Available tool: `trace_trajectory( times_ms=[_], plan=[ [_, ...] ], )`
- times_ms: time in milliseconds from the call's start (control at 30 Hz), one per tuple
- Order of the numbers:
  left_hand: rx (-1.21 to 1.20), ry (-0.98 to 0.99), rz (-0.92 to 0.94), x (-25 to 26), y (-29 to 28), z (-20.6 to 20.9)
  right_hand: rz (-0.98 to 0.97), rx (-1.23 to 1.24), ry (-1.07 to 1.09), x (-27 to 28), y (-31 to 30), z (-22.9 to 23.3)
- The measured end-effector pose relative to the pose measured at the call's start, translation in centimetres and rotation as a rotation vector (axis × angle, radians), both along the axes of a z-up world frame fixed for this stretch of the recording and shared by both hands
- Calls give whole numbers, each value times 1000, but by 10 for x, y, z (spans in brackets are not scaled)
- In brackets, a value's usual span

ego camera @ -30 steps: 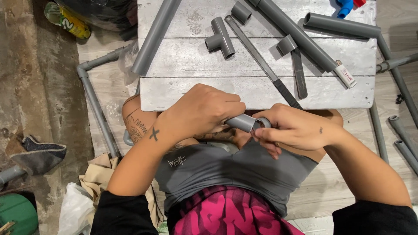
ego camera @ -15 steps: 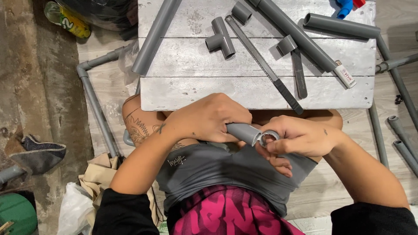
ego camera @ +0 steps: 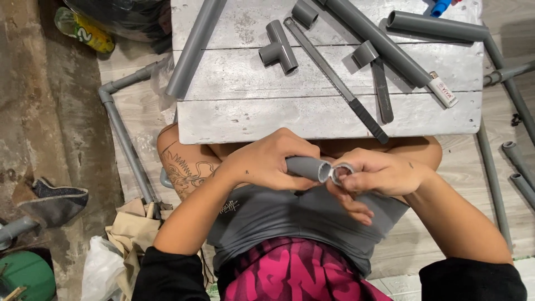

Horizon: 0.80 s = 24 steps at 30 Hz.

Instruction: Cutting a PVC pipe using a hacksaw blade and then assembling the pieces with connectors to build a frame.

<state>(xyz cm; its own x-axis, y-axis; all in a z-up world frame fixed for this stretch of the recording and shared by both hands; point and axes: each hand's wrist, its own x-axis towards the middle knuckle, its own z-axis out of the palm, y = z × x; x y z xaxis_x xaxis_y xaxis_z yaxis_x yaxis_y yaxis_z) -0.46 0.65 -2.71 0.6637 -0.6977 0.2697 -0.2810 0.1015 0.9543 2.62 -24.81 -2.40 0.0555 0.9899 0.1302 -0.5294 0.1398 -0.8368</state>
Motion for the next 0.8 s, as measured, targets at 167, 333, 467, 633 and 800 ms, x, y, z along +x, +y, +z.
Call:
trace_trajectory(
  times_ms=[167,333,467,633,800],
  plan=[
    [99,17,117,7,4,9,-252,-95,-396,10,-7,14],
    [215,14,347,34,16,19,-641,-390,-775,35,-25,4],
    [340,129,449,64,21,31,-866,-423,-849,64,-18,6],
    [292,133,407,105,19,21,-993,-441,-898,97,4,23],
    [268,160,351,149,16,14,-1097,-447,-1147,125,22,42]
  ],
)
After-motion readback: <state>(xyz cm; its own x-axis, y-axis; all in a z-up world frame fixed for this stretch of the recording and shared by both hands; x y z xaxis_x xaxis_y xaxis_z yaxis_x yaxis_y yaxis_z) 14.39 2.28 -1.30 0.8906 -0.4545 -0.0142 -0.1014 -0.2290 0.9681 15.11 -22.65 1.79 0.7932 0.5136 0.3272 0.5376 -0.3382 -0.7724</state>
